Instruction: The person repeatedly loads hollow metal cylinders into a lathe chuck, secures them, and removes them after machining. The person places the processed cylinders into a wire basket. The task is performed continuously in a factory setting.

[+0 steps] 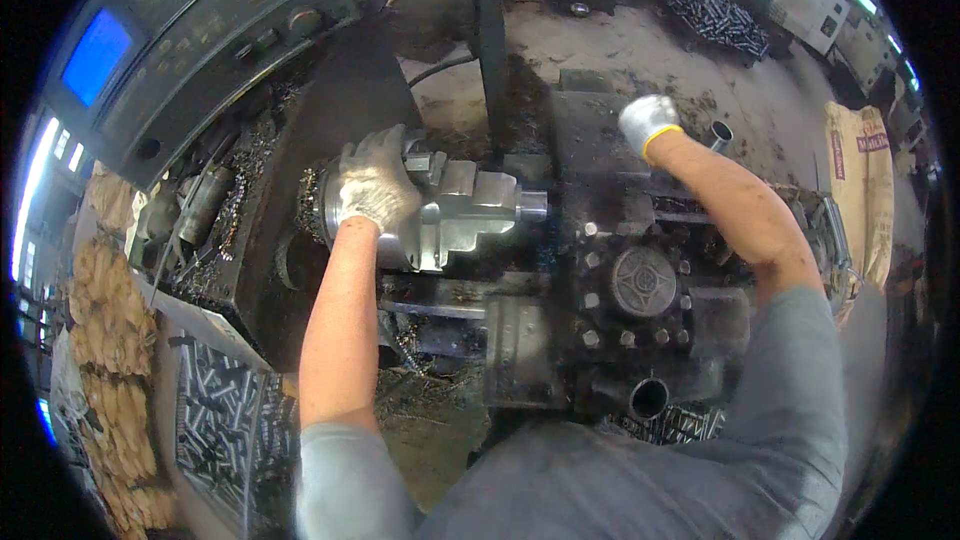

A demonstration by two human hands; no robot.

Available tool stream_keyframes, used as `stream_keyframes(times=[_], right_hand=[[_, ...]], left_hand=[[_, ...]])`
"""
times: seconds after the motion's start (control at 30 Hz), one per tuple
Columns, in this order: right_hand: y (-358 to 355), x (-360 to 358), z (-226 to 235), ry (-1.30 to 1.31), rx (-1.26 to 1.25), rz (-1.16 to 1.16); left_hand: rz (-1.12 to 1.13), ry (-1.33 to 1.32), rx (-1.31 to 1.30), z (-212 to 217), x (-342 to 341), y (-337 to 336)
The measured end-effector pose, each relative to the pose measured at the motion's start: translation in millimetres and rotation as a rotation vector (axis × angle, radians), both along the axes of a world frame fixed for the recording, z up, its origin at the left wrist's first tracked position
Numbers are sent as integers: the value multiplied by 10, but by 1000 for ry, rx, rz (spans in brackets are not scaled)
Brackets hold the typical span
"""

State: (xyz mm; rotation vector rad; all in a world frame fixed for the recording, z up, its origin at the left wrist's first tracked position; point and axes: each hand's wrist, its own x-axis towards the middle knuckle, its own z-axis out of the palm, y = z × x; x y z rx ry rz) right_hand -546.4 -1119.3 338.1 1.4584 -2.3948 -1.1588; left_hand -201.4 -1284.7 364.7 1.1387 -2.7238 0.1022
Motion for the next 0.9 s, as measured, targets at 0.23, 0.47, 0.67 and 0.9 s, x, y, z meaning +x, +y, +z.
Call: stream_keyframes(times=[0.23, 0.47, 0.67, 0.9], right_hand=[[-140, 464, -330, -1366, -102, 5], [-190, 85, 34, -404, 19, 130], [-375, 853, -248, -917, -63, 452], [-452, 544, -379, -1461, 90, 31]], left_hand=[[-6, 63, -93, -113, 67, -1], [3, 99, -42, -27, 72, 114], [15, 102, 20, 13, 196, 156], [-24, 238, -121, -89, 335, 176]])
